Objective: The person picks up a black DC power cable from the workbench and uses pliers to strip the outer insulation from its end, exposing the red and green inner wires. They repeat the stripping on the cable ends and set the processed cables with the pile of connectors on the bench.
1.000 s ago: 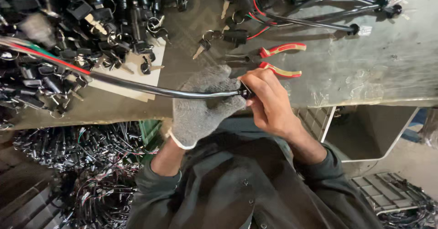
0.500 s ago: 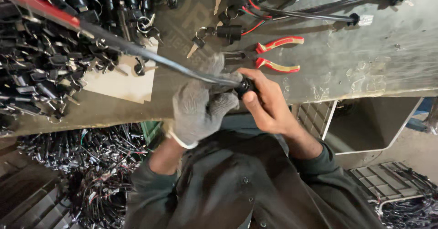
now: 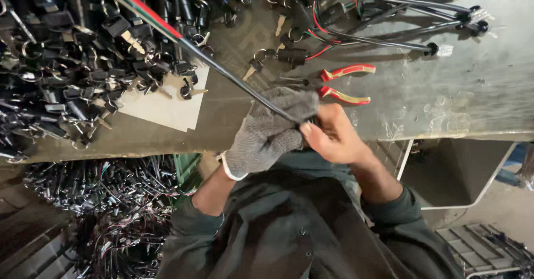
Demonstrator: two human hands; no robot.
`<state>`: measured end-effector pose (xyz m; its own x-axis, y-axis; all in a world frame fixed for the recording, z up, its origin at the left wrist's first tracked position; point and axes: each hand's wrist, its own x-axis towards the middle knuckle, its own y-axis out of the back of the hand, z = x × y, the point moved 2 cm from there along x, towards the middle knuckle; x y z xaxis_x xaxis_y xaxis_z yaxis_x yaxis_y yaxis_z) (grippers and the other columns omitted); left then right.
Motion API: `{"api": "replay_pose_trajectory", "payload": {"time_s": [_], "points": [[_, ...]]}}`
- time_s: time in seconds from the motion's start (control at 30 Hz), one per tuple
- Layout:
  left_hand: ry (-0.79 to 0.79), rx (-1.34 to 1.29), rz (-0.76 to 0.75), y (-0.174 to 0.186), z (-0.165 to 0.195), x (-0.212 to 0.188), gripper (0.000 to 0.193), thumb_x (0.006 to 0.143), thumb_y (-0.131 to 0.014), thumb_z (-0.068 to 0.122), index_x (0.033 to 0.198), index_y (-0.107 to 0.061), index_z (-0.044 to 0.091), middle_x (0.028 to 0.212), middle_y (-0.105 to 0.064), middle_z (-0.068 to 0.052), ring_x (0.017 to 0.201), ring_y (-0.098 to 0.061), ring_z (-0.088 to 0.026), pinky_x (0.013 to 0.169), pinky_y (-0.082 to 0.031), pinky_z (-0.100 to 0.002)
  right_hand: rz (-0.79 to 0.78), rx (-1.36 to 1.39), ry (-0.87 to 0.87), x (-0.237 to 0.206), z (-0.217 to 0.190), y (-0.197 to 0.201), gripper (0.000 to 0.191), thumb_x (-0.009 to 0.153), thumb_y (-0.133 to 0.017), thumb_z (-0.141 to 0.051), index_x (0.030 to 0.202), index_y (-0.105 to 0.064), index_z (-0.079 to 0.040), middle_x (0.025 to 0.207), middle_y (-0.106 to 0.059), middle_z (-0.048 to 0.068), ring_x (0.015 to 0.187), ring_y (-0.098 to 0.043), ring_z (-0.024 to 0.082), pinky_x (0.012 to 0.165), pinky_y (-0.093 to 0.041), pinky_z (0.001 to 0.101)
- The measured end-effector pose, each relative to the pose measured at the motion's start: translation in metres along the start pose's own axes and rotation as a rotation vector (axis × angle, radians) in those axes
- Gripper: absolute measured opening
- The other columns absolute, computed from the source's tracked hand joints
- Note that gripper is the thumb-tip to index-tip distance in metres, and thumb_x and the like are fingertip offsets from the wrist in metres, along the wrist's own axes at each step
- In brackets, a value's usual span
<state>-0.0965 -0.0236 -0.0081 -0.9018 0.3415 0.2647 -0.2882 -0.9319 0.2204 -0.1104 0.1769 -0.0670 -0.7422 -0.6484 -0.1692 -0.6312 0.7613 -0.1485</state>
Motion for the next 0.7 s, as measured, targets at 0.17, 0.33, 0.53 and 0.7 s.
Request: {"api": "replay_pose_trajectory", "payload": {"time_s": [0.17, 0.33, 0.53, 0.7], "points": [[-0.04, -0.298, -0.081, -0.003, -0.003, -0.006, 0.032, 0.085, -0.082, 0.014, 0.115, -0.073, 0.007, 0.122, -0.072, -0.004, 0.121, -0.065, -0.026, 0.115, -0.04, -0.041, -0.339, 0.302, 0.154, -0.012, 0.017, 0.0, 0.065, 0.101, -0.06, -0.036, 0.149, -0.039, 0.002, 0.144, -0.053, 0.005, 0.129, -0.049, 0.015, 0.108, -0.04, 0.0295], [0.135, -0.444, 0.159, -0.022, -0.015, -0.018, 0.012, 0.099, -0.074, 0.01, 0.111, -0.073, 0.006, 0.113, -0.073, -0.004, 0.107, -0.063, -0.021, 0.101, -0.05, -0.034, -0.072, 0.406, -0.011, -0.021, 0.06, -0.014, 0.075, 0.101, -0.069, -0.04, 0.157, -0.043, 0.003, 0.139, -0.057, 0.007, 0.121, -0.052, 0.013, 0.103, -0.043, 0.0312], [0.246, -0.281, 0.098, -0.028, -0.025, -0.015, 0.048, 0.099, -0.066, 0.02, 0.141, -0.051, 0.001, 0.117, -0.063, -0.005, 0.103, -0.061, -0.013, 0.093, -0.052, -0.027, 0.503, 0.119, 0.185, 0.003, 0.023, -0.02, 0.07, 0.104, -0.06, -0.055, 0.15, -0.027, -0.015, 0.124, -0.053, 0.0, 0.113, -0.048, 0.013, 0.102, -0.042, 0.0314], [0.311, -0.601, 0.549, -0.017, -0.03, -0.019, 0.015, 0.118, -0.056, 0.015, 0.124, -0.056, 0.002, 0.102, -0.059, 0.0, 0.084, -0.048, -0.004, 0.072, -0.04, -0.017, 0.368, -1.151, 0.424, 0.009, -0.055, 0.001, 0.082, 0.078, -0.07, -0.068, 0.131, -0.051, -0.008, 0.125, -0.055, 0.018, 0.119, -0.05, 0.039, 0.102, -0.035, 0.0543]]}}
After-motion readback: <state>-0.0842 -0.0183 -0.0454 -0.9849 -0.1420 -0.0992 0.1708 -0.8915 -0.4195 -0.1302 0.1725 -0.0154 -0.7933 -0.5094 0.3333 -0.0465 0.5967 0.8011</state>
